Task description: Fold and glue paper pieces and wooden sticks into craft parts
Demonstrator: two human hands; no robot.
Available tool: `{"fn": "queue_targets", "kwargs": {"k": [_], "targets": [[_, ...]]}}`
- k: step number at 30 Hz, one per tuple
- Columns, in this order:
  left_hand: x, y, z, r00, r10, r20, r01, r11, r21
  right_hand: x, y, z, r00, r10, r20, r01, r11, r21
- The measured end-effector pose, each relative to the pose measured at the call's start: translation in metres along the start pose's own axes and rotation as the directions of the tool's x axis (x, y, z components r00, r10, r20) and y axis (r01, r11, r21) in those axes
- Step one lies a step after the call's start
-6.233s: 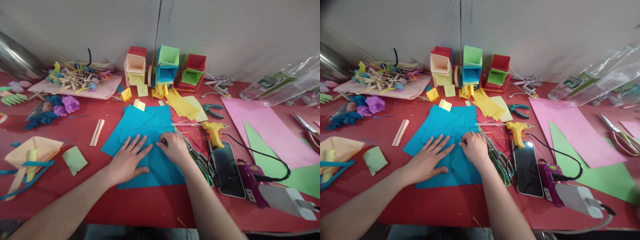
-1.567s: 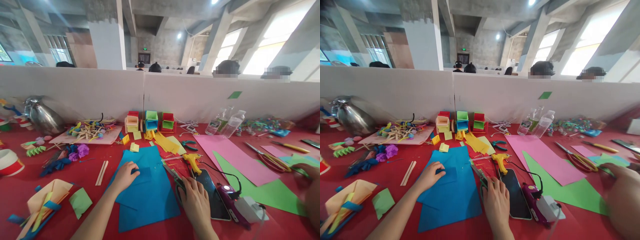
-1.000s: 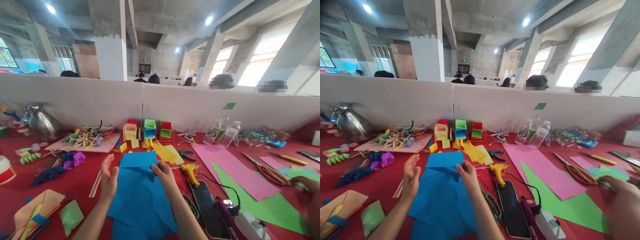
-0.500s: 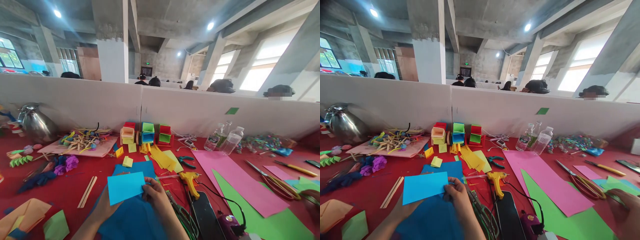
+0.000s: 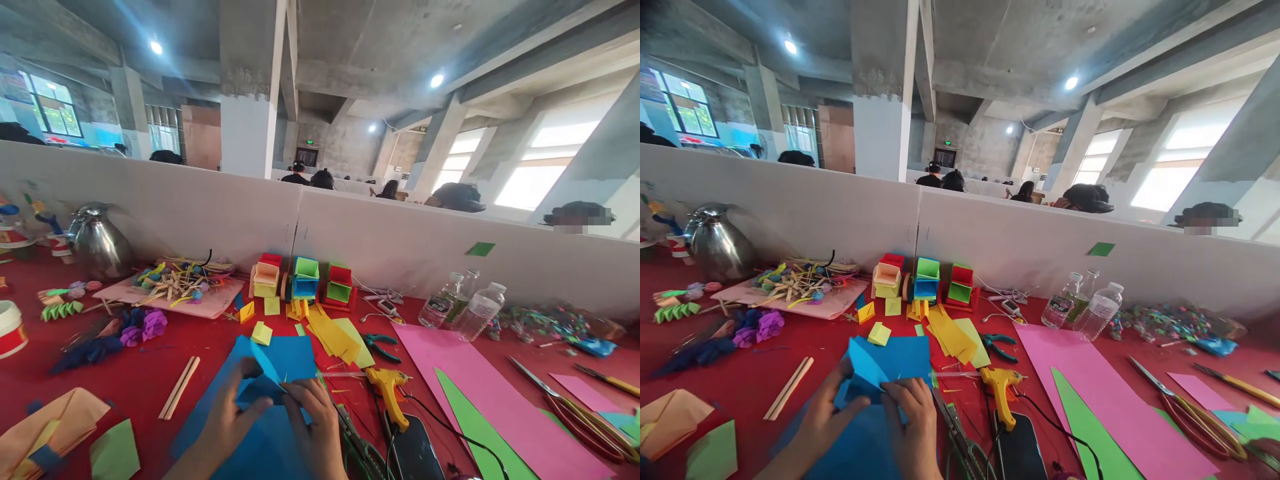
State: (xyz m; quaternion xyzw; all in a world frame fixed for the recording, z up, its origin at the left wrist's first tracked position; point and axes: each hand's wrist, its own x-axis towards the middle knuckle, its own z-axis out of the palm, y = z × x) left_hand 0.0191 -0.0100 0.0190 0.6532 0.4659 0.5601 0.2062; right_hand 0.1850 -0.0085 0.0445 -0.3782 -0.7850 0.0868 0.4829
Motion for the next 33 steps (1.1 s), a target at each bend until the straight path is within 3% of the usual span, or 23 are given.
{"fn": "queue_targets", "kwargs": {"k": [1,3,5,7,10,19,26,29,33], "targets": [[0.000,0.000,-0.001,0.989,0.076,-0.127,-0.071,0.997,0.040,0.000,0.000,0.000,0.999,-0.030,-0.019,0.030,0.999,-0.030],[0.001,0.004,-0.005,0.916,0.272,-0.294,-0.227,0.957,0.180,0.000,0.000,-0.001,0.994,-0.107,-0.026,0.104,0.990,-0.099],[0.004,0.010,-0.013,0.861,0.447,-0.242,-0.354,0.869,0.346,0.001,0.000,-0.002,0.983,-0.181,-0.007,0.178,0.971,-0.161],[0.008,0.018,-0.021,0.846,0.532,-0.034,-0.462,0.763,0.453,0.001,-0.001,-0.002,0.973,-0.229,0.000,0.224,0.952,-0.208],[0.013,0.027,-0.028,0.818,0.550,0.170,-0.560,0.694,0.452,0.003,-0.003,-0.002,0.960,-0.279,-0.013,0.267,0.931,-0.248],[0.012,0.033,-0.021,0.791,0.596,0.141,-0.611,0.754,0.241,0.008,-0.009,-0.005,0.915,-0.398,-0.073,0.376,0.903,-0.207],[0.015,0.034,-0.026,0.781,0.578,0.234,-0.624,0.732,0.274,-0.004,0.002,0.002,0.939,-0.342,-0.045,0.332,0.931,-0.154],[0.016,0.033,-0.027,0.777,0.585,0.231,-0.629,0.727,0.275,-0.007,0.004,0.006,0.948,-0.311,-0.067,0.297,0.941,-0.162],[0.018,0.035,-0.029,0.762,0.613,0.207,-0.647,0.714,0.269,-0.006,0.009,0.005,0.931,-0.357,-0.073,0.338,0.921,-0.193]]}}
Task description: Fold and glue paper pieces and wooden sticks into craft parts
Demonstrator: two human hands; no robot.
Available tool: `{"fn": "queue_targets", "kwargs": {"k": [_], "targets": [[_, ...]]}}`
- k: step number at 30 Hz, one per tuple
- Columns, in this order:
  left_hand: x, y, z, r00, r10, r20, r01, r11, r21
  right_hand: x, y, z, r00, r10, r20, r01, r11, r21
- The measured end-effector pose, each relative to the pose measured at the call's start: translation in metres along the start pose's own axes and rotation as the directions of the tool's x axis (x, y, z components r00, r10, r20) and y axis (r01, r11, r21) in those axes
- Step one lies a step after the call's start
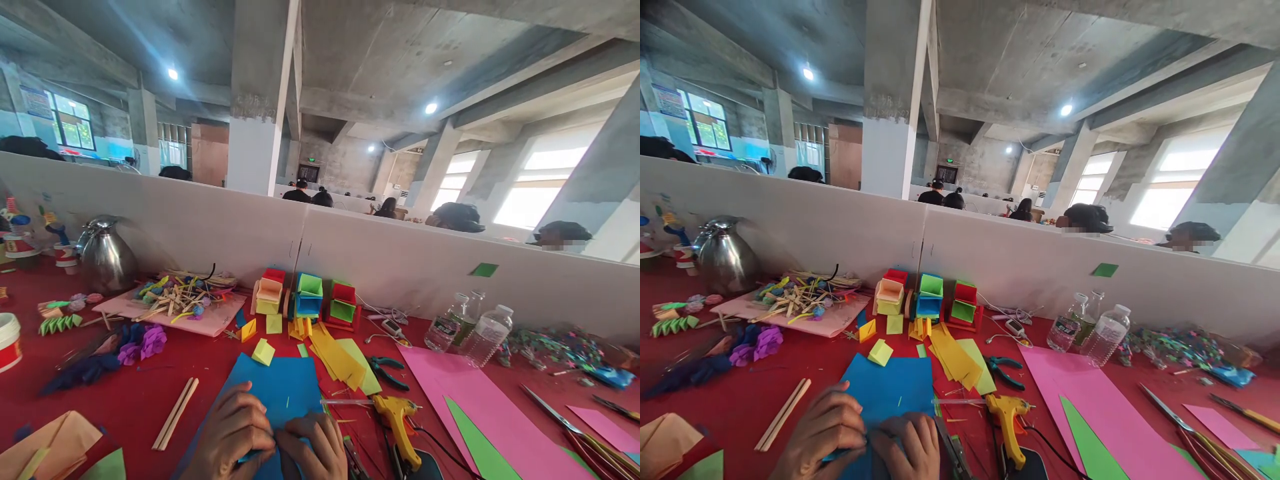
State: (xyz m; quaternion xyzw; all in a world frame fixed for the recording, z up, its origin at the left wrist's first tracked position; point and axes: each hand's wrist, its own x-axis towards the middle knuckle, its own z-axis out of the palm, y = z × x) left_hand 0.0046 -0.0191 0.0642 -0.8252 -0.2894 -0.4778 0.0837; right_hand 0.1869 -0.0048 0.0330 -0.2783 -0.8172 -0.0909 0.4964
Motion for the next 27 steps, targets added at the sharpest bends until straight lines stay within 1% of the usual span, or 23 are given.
{"fn": "queue_targets", "kwargs": {"k": [2,5,8,10,11,13,16,18,21,23,24,25,26,27], "targets": [[0.002,-0.001,-0.003,0.999,-0.013,-0.044,0.013,1.000,-0.006,0.001,0.006,-0.003,1.000,0.018,-0.024,-0.018,1.000,-0.014],[0.005,-0.003,-0.010,0.987,-0.055,-0.149,0.057,0.998,0.010,0.001,0.020,-0.012,0.994,0.096,-0.051,-0.099,0.994,-0.051],[0.006,-0.005,-0.014,0.973,-0.072,-0.218,0.082,0.996,0.037,0.002,0.032,-0.020,0.995,0.094,-0.032,-0.097,0.990,-0.102],[0.006,-0.005,-0.013,0.971,-0.075,-0.227,0.086,0.995,0.042,0.002,0.036,-0.022,0.996,0.086,-0.022,-0.088,0.988,-0.128],[0.006,-0.005,-0.011,0.972,-0.076,-0.224,0.087,0.995,0.040,0.002,0.036,-0.022,0.995,0.100,-0.030,-0.103,0.985,-0.141],[0.005,-0.006,-0.008,0.974,-0.087,-0.207,0.097,0.995,0.036,0.002,0.036,-0.022,0.987,0.146,-0.061,-0.154,0.975,-0.162],[0.004,-0.008,-0.007,0.980,-0.116,-0.165,0.122,0.992,0.029,0.000,0.040,-0.024,0.985,0.148,-0.084,-0.162,0.967,-0.194],[0.002,-0.010,-0.009,0.977,-0.152,-0.147,0.157,0.987,0.021,-0.001,0.045,-0.026,0.981,0.167,-0.099,-0.185,0.959,-0.216],[-0.003,-0.015,-0.009,0.959,-0.223,-0.177,0.222,0.975,-0.026,-0.004,0.049,-0.028,0.967,0.229,-0.113,-0.247,0.950,-0.190],[-0.008,-0.019,-0.007,0.926,-0.296,-0.233,0.283,0.955,-0.088,-0.004,0.049,-0.029,0.956,0.270,-0.117,-0.284,0.950,-0.126],[-0.011,-0.021,-0.005,0.892,-0.353,-0.282,0.330,0.935,-0.128,-0.004,0.048,-0.030,0.942,0.311,-0.128,-0.323,0.942,-0.086],[-0.014,-0.023,-0.004,0.838,-0.423,-0.344,0.388,0.906,-0.169,-0.003,0.047,-0.032,0.916,0.373,-0.144,-0.382,0.923,-0.039],[-0.017,-0.024,-0.002,0.764,-0.497,-0.411,0.449,0.868,-0.214,-0.003,0.045,-0.034,0.877,0.454,-0.159,-0.458,0.889,0.016],[-0.020,-0.025,0.000,0.680,-0.563,-0.470,0.502,0.824,-0.262,-0.002,0.044,-0.036,0.821,0.546,-0.167,-0.539,0.838,0.084]]}}
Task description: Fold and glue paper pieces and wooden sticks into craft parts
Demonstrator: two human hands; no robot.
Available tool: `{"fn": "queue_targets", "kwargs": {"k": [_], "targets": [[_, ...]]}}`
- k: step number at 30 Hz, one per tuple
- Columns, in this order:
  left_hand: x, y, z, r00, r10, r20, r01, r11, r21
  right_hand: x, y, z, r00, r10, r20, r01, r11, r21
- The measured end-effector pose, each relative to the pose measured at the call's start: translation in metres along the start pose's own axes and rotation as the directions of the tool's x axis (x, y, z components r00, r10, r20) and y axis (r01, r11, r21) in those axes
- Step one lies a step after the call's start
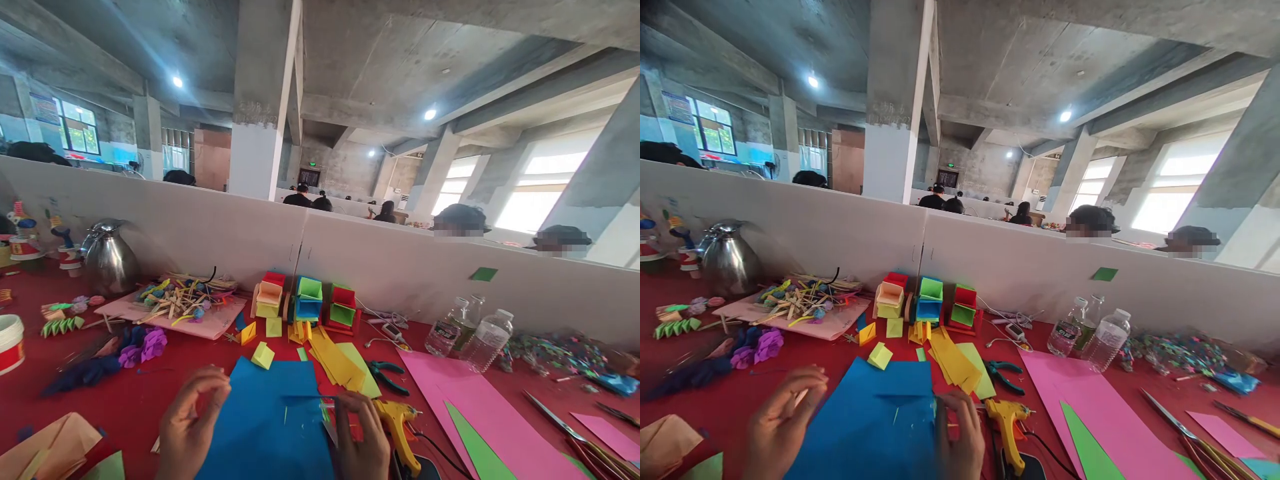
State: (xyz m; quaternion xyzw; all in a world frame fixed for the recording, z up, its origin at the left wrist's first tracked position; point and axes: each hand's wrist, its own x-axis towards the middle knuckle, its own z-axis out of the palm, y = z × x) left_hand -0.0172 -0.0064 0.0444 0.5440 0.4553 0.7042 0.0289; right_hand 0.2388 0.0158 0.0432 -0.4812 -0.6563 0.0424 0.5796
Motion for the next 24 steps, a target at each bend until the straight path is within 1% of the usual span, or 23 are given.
{"fn": "queue_targets", "kwargs": {"k": [1,2,3,4,5,6,7,8,10,12,13,15,16,17,18,19,20,21,23,24], "targets": [[-0.002,-0.002,0.000,0.995,-0.075,-0.068,0.074,0.997,-0.015,0.001,-0.002,-0.002,0.993,0.119,-0.004,-0.118,0.991,0.067],[-0.004,-0.003,0.000,0.988,-0.127,-0.087,0.124,0.992,-0.037,0.001,-0.003,-0.002,0.971,0.240,0.011,-0.239,0.960,0.147],[-0.007,-0.003,0.000,0.987,-0.148,-0.056,0.145,0.987,-0.062,0.001,-0.005,-0.002,0.937,0.346,0.051,-0.348,0.909,0.231],[-0.010,-0.002,0.001,0.990,-0.140,0.009,0.140,0.986,-0.089,0.001,-0.007,0.000,0.897,0.430,0.103,-0.440,0.843,0.310],[-0.013,0.000,0.002,0.989,-0.109,0.095,0.120,0.986,-0.113,-0.001,-0.009,0.003,0.859,0.485,0.161,-0.508,0.775,0.375],[-0.016,0.001,0.003,0.980,-0.070,0.185,0.095,0.988,-0.126,-0.002,-0.011,0.007,0.834,0.508,0.215,-0.549,0.722,0.421],[-0.018,0.003,0.004,0.964,-0.037,0.262,0.072,0.990,-0.123,-0.005,-0.014,0.011,0.822,0.509,0.255,-0.567,0.690,0.450],[-0.020,0.005,0.006,0.948,-0.026,0.317,0.060,0.993,-0.099,-0.008,-0.017,0.016,0.822,0.491,0.288,-0.568,0.680,0.464],[-0.023,0.008,0.010,0.926,-0.079,0.369,0.085,0.996,0.001,-0.014,-0.023,0.025,0.837,0.433,0.336,-0.547,0.701,0.459],[-0.021,0.008,0.014,0.918,-0.184,0.352,0.158,0.982,0.102,-0.019,-0.031,0.031,0.839,0.382,0.386,-0.530,0.731,0.429],[-0.020,0.008,0.015,0.913,-0.236,0.332,0.205,0.970,0.127,-0.020,-0.035,0.032,0.832,0.366,0.417,-0.533,0.738,0.415],[-0.015,0.008,0.015,0.879,-0.358,0.315,0.335,0.934,0.127,-0.022,-0.043,0.031,0.795,0.337,0.504,-0.559,0.728,0.396],[-0.013,0.008,0.014,0.832,-0.425,0.356,0.414,0.903,0.112,-0.022,-0.045,0.031,0.764,0.317,0.562,-0.584,0.710,0.394],[-0.010,0.009,0.013,0.771,-0.486,0.411,0.496,0.864,0.092,-0.021,-0.047,0.029,0.724,0.285,0.628,-0.613,0.684,0.396],[-0.008,0.010,0.012,0.702,-0.530,0.475,0.577,0.815,0.057,-0.020,-0.047,0.028,0.684,0.248,0.686,-0.643,0.648,0.408],[-0.005,0.012,0.011,0.626,-0.560,0.543,0.665,0.747,0.004,-0.020,-0.047,0.028,0.661,0.215,0.719,-0.667,0.608,0.431],[-0.004,0.015,0.010,0.553,-0.566,0.612,0.745,0.665,-0.058,-0.019,-0.046,0.027,0.670,0.198,0.716,-0.668,0.581,0.465],[-0.003,0.018,0.010,0.489,-0.545,0.681,0.804,0.585,-0.109,-0.020,-0.044,0.027,0.682,0.194,0.705,-0.667,0.560,0.491],[-0.003,0.025,0.011,0.385,-0.476,0.791,0.879,0.451,-0.156,-0.021,-0.043,0.028,0.700,0.228,0.676,-0.670,0.536,0.513],[-0.005,0.029,0.012,0.337,-0.439,0.833,0.901,0.408,-0.149,-0.022,-0.044,0.028,0.690,0.256,0.678,-0.690,0.514,0.509]]}}
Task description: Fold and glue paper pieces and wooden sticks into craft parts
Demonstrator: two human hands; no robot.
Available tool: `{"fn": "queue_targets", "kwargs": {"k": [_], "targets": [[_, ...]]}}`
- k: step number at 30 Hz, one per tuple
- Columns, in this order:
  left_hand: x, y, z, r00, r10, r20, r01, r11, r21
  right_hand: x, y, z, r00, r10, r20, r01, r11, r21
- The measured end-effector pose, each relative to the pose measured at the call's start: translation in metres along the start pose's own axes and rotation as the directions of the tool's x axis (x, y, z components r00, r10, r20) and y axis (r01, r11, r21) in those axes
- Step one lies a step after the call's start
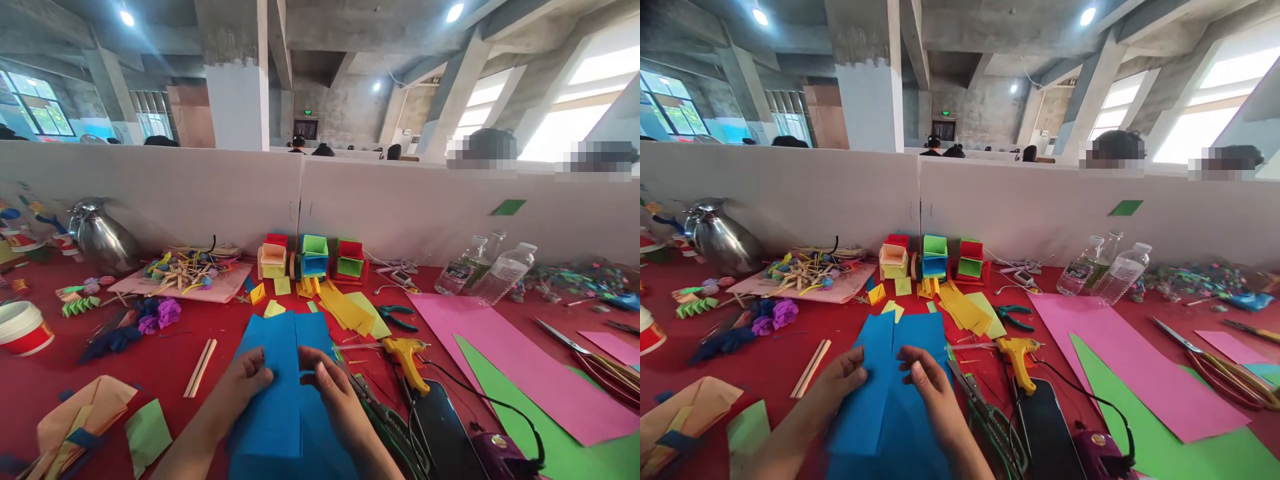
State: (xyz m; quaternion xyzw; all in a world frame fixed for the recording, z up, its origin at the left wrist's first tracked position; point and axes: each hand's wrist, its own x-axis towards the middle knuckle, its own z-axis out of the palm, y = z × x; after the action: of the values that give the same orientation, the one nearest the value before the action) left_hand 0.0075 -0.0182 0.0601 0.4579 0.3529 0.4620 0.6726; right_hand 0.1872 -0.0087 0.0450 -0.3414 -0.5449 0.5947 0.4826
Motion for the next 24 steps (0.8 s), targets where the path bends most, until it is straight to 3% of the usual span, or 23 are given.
{"fn": "queue_targets", "kwargs": {"k": [3,6,10,13,16,19,22,24], "targets": [[-0.004,-0.005,0.014,0.980,-0.091,0.174,0.101,0.994,-0.049,-0.003,0.001,0.007,0.993,0.107,0.041,-0.113,0.980,0.163],[-0.004,-0.014,0.021,0.966,-0.094,0.242,0.105,0.994,-0.032,-0.005,-0.001,0.013,0.985,0.114,0.131,-0.153,0.927,0.341],[0.001,-0.021,0.010,0.979,-0.105,0.174,0.090,0.992,0.091,-0.001,-0.003,0.010,0.993,0.113,0.033,-0.117,0.913,0.391],[0.004,-0.019,-0.006,0.995,-0.069,0.072,0.046,0.959,0.278,0.003,0.000,0.003,0.991,0.136,-0.012,-0.122,0.922,0.367],[0.004,-0.014,-0.017,0.992,-0.111,0.059,0.080,0.923,0.377,0.007,0.008,-0.003,0.978,0.198,-0.061,-0.181,0.960,0.215],[0.006,-0.013,-0.021,0.991,-0.134,-0.006,0.124,0.897,0.425,0.011,0.022,-0.006,0.977,0.174,-0.124,-0.188,0.976,-0.107],[0.013,-0.021,-0.023,0.988,-0.125,-0.093,0.155,0.846,0.509,0.013,0.033,-0.009,0.988,0.076,-0.131,-0.128,0.884,-0.450],[0.018,-0.028,-0.025,0.983,-0.134,-0.125,0.182,0.801,0.570,0.014,0.037,-0.010,0.995,0.028,-0.091,-0.076,0.809,-0.582]]}}
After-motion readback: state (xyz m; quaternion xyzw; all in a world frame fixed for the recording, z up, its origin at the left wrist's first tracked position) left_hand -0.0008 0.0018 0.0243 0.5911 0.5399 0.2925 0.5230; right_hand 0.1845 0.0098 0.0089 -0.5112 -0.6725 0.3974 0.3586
